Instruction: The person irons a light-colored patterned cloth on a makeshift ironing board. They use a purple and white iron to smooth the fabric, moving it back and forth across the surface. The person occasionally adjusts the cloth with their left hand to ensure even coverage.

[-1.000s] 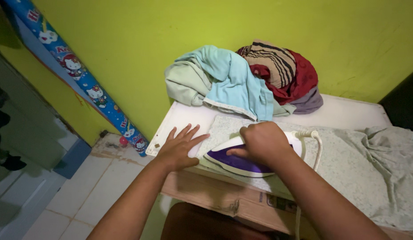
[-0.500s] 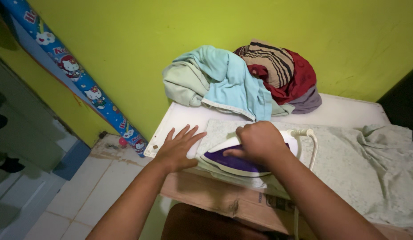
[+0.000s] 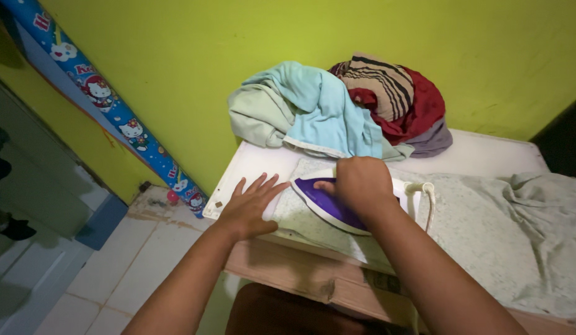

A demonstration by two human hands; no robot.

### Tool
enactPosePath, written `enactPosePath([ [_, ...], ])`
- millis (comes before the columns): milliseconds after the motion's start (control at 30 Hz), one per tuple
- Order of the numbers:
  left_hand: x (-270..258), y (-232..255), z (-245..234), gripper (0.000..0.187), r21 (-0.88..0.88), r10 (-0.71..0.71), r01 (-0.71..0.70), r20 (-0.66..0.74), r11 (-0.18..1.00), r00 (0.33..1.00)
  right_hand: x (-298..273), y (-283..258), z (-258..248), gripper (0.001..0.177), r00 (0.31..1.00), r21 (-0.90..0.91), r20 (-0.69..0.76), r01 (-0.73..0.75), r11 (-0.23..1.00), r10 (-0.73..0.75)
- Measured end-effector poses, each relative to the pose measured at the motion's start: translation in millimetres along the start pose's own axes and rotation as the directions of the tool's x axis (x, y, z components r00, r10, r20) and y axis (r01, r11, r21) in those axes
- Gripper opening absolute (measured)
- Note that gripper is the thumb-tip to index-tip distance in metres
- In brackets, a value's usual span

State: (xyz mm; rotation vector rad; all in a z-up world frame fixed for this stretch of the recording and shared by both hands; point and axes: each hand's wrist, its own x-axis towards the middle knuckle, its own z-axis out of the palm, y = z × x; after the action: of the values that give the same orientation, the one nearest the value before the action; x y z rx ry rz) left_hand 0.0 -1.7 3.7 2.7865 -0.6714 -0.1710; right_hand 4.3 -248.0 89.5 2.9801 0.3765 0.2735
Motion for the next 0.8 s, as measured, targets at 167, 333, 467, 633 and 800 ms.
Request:
enactPosePath([
  [167,0.9,-3.5,2.8,0.088,0.049,0.048,-0.047,-0.019,0.998,0.999,6.0,-1.1,2.5,0.068,0.999,-0.028,-0.003,-0.054,0.998,0.054],
  [333,2.0,-4.8,4.4,0.087,0.047,0.052,-0.051,-0.013,0.998,0.999,11.7,0.7,6.3,0.067,0.996,-0.040,-0.044,-0.073,0.997,0.071],
  [467,1.8,-4.2,3.0,0.086,0.044,0.044,-0.044,-0.003,0.998,0.999,15.7,-0.2,5.2,0.067,0.994,-0.053,0.004,-0.112,0.992,0.112],
  [633,0.3,-2.3,1.0,0.086,0.026,0.039,-0.039,-0.001,0.999,0.999,19.2,0.2,4.6,0.064,0.991,-0.019,0.005,-0.131,0.991,0.131],
  [800,0.7,-2.5,0.8,0.085,0.018,0.038,-0.038,-0.005,0.999,0.999,20.9,1.0,7.2,0.064,0.990,-0.007,-0.017,-0.142,0.990,0.142],
])
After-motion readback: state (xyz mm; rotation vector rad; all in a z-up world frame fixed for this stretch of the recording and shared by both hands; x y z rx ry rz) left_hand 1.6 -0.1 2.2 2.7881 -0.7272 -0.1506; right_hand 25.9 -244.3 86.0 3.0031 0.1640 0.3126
